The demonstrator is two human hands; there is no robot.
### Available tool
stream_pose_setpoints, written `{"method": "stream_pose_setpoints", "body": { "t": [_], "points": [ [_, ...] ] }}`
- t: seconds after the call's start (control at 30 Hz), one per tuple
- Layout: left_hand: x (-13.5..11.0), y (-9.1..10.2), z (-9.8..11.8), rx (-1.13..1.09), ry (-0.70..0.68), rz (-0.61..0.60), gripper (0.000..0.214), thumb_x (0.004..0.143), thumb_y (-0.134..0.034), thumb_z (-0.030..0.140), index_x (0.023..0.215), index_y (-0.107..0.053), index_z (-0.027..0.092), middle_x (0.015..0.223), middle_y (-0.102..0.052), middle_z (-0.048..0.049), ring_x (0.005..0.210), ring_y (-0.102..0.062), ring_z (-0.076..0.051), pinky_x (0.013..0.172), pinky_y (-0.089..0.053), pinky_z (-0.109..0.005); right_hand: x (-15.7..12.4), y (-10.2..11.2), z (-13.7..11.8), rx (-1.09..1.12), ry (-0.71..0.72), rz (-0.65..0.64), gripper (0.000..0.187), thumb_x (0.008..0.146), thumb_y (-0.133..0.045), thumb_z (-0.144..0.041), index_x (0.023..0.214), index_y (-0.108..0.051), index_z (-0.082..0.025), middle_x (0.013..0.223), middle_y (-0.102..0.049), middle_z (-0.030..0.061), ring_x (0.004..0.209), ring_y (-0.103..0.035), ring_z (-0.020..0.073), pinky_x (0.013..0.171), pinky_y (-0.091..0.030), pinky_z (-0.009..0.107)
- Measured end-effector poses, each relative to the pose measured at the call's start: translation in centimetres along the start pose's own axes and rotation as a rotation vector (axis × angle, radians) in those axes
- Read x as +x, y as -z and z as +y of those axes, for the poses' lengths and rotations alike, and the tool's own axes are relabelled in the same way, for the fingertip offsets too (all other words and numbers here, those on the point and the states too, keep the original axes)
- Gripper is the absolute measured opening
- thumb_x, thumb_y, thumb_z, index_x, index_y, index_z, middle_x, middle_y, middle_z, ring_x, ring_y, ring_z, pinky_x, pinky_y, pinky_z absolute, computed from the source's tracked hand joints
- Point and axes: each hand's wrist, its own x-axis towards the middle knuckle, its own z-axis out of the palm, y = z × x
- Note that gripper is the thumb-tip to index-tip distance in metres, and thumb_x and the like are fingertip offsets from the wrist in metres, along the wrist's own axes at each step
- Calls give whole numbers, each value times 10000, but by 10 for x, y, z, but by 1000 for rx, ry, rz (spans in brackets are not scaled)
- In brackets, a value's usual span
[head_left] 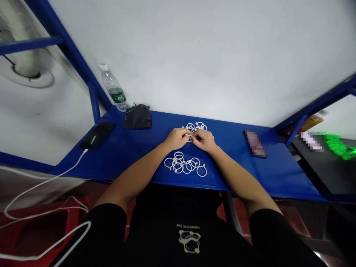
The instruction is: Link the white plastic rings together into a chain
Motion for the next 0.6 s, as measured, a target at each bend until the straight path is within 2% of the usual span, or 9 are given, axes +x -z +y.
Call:
{"method": "stream_pose_setpoints", "body": {
  "t": [0.13,0.23,0.33,0.37,0.4,0.47,0.53,0.6],
  "points": [
    [1,1,-1,10,-24,-2,307,850,-563,27,948,-809,182,965,-806,-43,904,-740,-178,869,-571,-289,0,-1,-3,-10,52,-25,240,986,-595,-400,823,-644,-231,739,-703,37,646,-627,162,625,-478,283],
    [0,3,1,18,-53,27,341,859,-567,30,1055,-800,184,1078,-791,-58,872,-721,-158,851,-570,-281,0,0,-4,2,51,4,239,979,-597,-392,807,-632,-230,727,-696,35,627,-619,159,608,-468,284],
    [1,13,5,43,-42,52,370,891,-649,127,1239,-752,201,1269,-731,-86,715,-644,-103,762,-556,-270,0,2,1,62,-75,87,272,982,-605,-423,794,-626,-227,692,-678,20,592,-596,150,594,-468,284],
    [1,18,5,59,-21,41,363,899,-679,175,1254,-746,203,1233,-736,-83,680,-617,-98,730,-543,-270,0,3,4,96,-143,120,270,981,-614,-441,819,-635,-226,684,-674,12,579,-588,147,587,-471,282],
    [2,24,4,63,7,10,318,906,-696,217,1217,-760,203,1107,-755,-65,659,-603,-103,696,-525,-267,0,3,7,132,-213,154,260,976,-629,-459,866,-649,-224,680,-673,3,568,-582,145,579,-475,279],
    [4,37,-1,43,74,-126,207,918,-719,322,1070,-795,203,844,-738,-30,628,-597,-120,629,-483,-262,1,3,14,191,-330,219,275,957,-662,-492,996,-666,-220,682,-675,-15,553,-578,143,568,-481,276],
    [5,48,-7,17,104,-310,215,877,-775,414,925,-802,206,727,-709,-20,585,-591,-125,581,-452,-263,1,3,20,205,-398,269,322,946,-676,-508,1082,-663,-216,686,-676,-24,550,-583,145,570,-488,277],
    [4,55,-13,8,82,-502,279,781,-861,457,903,-800,214,712,-714,-14,564,-606,-128,550,-436,-258,0,3,22,187,-412,284,320,958,-661,-503,1096,-666,-215,685,-677,-24,553,-592,148,579,-493,279]
  ]
}}
